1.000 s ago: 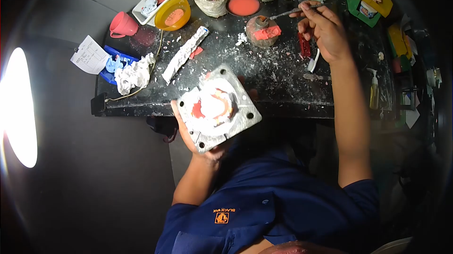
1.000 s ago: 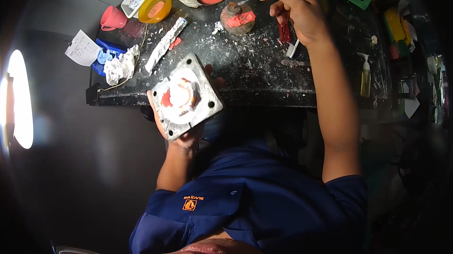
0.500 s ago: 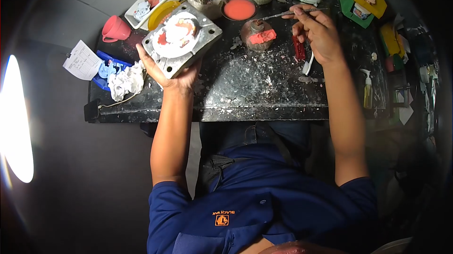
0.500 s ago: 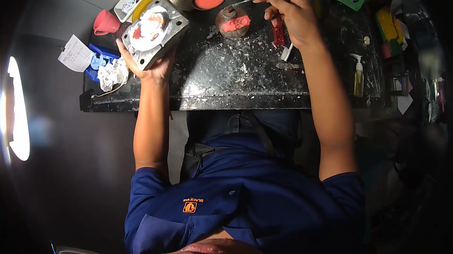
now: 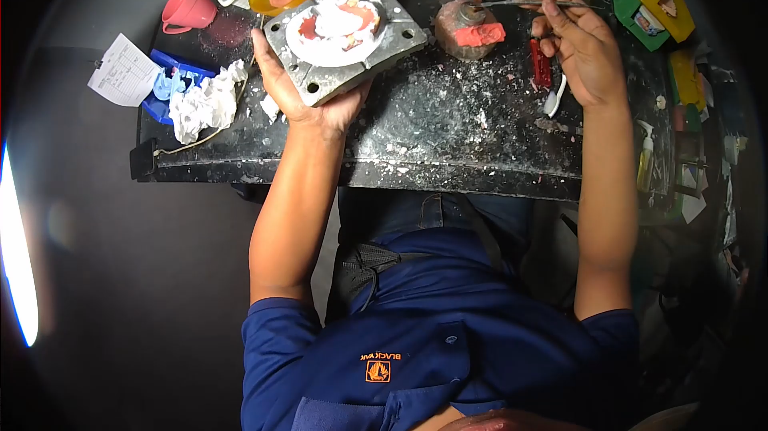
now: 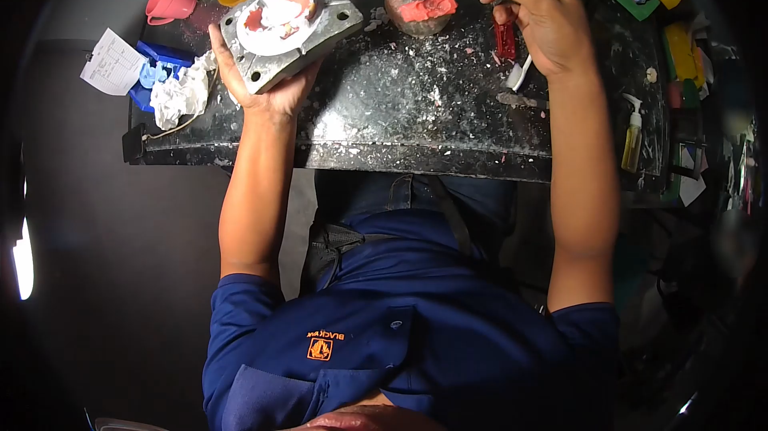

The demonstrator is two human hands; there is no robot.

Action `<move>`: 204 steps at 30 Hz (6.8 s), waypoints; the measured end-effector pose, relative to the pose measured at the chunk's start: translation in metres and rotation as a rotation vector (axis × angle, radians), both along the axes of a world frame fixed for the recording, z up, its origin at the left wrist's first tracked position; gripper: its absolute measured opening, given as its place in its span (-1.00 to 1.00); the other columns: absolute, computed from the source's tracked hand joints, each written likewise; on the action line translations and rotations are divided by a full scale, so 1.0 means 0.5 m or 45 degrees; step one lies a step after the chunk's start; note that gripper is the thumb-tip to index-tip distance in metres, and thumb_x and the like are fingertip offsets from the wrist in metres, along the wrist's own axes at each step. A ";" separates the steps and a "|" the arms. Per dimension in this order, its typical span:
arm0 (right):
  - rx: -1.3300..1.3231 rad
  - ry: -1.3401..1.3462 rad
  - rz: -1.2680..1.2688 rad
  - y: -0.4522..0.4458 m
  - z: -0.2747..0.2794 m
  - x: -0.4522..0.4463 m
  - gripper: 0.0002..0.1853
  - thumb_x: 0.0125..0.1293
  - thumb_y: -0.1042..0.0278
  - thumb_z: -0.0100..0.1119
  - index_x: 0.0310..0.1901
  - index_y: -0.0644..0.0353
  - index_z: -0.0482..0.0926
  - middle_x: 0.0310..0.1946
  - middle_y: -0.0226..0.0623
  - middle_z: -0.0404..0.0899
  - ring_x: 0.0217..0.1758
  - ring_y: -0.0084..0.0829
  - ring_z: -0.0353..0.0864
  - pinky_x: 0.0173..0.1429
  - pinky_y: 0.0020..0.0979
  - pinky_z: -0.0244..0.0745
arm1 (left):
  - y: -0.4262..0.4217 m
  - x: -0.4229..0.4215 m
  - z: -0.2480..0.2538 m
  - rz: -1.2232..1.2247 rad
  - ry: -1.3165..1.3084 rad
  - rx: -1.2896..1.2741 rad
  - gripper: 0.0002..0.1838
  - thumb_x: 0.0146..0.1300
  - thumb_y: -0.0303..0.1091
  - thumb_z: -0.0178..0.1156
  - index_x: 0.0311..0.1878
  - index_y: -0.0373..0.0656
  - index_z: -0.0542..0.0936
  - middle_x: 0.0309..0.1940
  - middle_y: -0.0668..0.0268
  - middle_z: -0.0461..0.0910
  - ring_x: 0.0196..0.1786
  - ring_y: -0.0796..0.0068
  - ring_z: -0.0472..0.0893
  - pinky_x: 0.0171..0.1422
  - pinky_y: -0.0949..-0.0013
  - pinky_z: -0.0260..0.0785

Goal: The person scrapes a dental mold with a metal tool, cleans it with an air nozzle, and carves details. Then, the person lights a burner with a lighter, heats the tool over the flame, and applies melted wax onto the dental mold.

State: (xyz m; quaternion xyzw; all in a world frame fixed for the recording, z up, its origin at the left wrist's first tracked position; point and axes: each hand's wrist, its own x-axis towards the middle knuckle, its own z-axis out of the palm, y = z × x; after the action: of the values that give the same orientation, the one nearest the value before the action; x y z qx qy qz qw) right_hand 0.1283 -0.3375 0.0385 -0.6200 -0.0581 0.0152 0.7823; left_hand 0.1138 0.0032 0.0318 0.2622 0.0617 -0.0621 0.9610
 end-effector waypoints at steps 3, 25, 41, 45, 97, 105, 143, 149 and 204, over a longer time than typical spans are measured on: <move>-0.049 -0.032 0.029 -0.008 0.003 0.003 -0.72 0.57 0.31 0.17 0.19 0.23 0.57 0.15 -0.14 0.68 -0.13 -0.57 0.60 -0.17 -0.57 0.42 | -0.002 0.000 0.000 -0.007 -0.009 0.009 -0.01 0.32 0.51 0.00 0.61 -0.01 0.24 0.58 -0.01 0.23 0.57 -0.24 0.25 0.55 -0.53 0.06; -0.076 -0.037 0.036 -0.013 0.009 0.004 -0.69 0.63 0.29 0.06 0.24 0.26 0.55 0.24 -0.04 0.64 0.17 -0.39 0.72 0.01 -0.47 0.54 | -0.008 -0.006 -0.004 -0.077 0.042 0.077 0.06 0.37 0.55 -0.12 0.68 -0.06 0.04 0.62 -0.11 0.08 0.59 -0.34 0.17 0.55 -0.58 0.04; 0.053 -0.080 -0.179 0.051 0.048 -0.025 -0.85 0.57 0.37 0.13 -0.01 0.27 0.59 -0.10 -0.11 0.74 -0.20 -0.39 0.80 -0.26 -0.46 0.65 | -0.015 -0.007 0.006 -0.235 -0.179 0.228 0.22 0.27 0.68 -0.13 0.68 -0.11 -0.13 0.60 -0.27 -0.05 0.56 -0.54 0.12 0.38 -0.82 0.09; 0.053 -0.076 -0.134 0.053 0.050 -0.025 -0.87 0.59 0.42 0.09 0.01 0.26 0.58 -0.04 -0.10 0.74 -0.15 -0.39 0.80 -0.22 -0.46 0.67 | -0.017 -0.009 0.010 -0.218 -0.138 0.240 0.22 0.25 0.68 -0.09 0.68 -0.06 -0.12 0.60 -0.27 -0.04 0.56 -0.53 0.11 0.39 -0.83 0.06; -0.161 0.275 -0.097 0.050 0.014 -0.006 -0.85 0.60 0.40 0.07 -0.05 0.29 0.56 -0.18 -0.16 0.74 -0.22 -0.41 0.74 -0.19 -0.45 0.64 | -0.023 -0.018 0.025 -0.127 -0.058 0.299 0.07 0.37 0.55 -0.10 0.67 -0.07 -0.01 0.61 -0.18 0.02 0.57 -0.47 0.13 0.41 -0.82 0.01; -0.101 0.291 -0.067 0.039 0.010 -0.002 -0.85 0.60 0.41 0.07 -0.06 0.31 0.58 -0.20 -0.16 0.74 -0.24 -0.41 0.74 -0.19 -0.46 0.64 | -0.021 -0.016 0.023 -0.130 -0.056 0.306 0.06 0.37 0.53 -0.07 0.67 -0.07 0.01 0.61 -0.17 0.03 0.58 -0.44 0.13 0.42 -0.80 0.03; 0.027 0.341 0.030 0.029 -0.010 0.003 -0.84 0.60 0.42 0.05 -0.03 0.32 0.58 -0.20 -0.13 0.75 -0.25 -0.39 0.74 -0.21 -0.45 0.62 | -0.024 -0.021 0.029 -0.109 -0.054 0.361 0.07 0.37 0.54 -0.07 0.67 -0.06 0.00 0.62 -0.11 0.05 0.58 -0.41 0.16 0.42 -0.80 0.04; 0.061 0.205 -0.094 0.042 0.028 -0.013 -0.85 0.59 0.40 0.09 -0.04 0.30 0.58 -0.19 -0.13 0.76 -0.25 -0.42 0.75 -0.22 -0.49 0.61 | -0.021 -0.019 0.026 -0.095 -0.026 0.345 0.08 0.36 0.55 -0.06 0.67 -0.05 0.01 0.62 -0.11 0.05 0.58 -0.41 0.16 0.40 -0.81 0.04; -0.282 -0.611 -0.075 0.204 0.028 -0.098 -0.82 0.59 0.53 0.04 0.04 0.50 0.52 -0.19 0.14 0.73 -0.16 -0.16 0.83 -0.03 -0.26 0.82 | -0.038 -0.024 0.029 0.033 0.049 0.094 -0.24 0.38 0.43 0.10 0.30 -0.07 0.54 0.19 0.30 0.61 0.28 0.23 0.57 0.47 -0.07 0.35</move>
State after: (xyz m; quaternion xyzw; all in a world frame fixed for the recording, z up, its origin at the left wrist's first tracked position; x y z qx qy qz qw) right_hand 0.0794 -0.2355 0.0523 -0.6892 -0.2221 -0.1487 0.6735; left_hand 0.1016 -0.0160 0.0463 0.2952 0.0856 -0.0525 0.9501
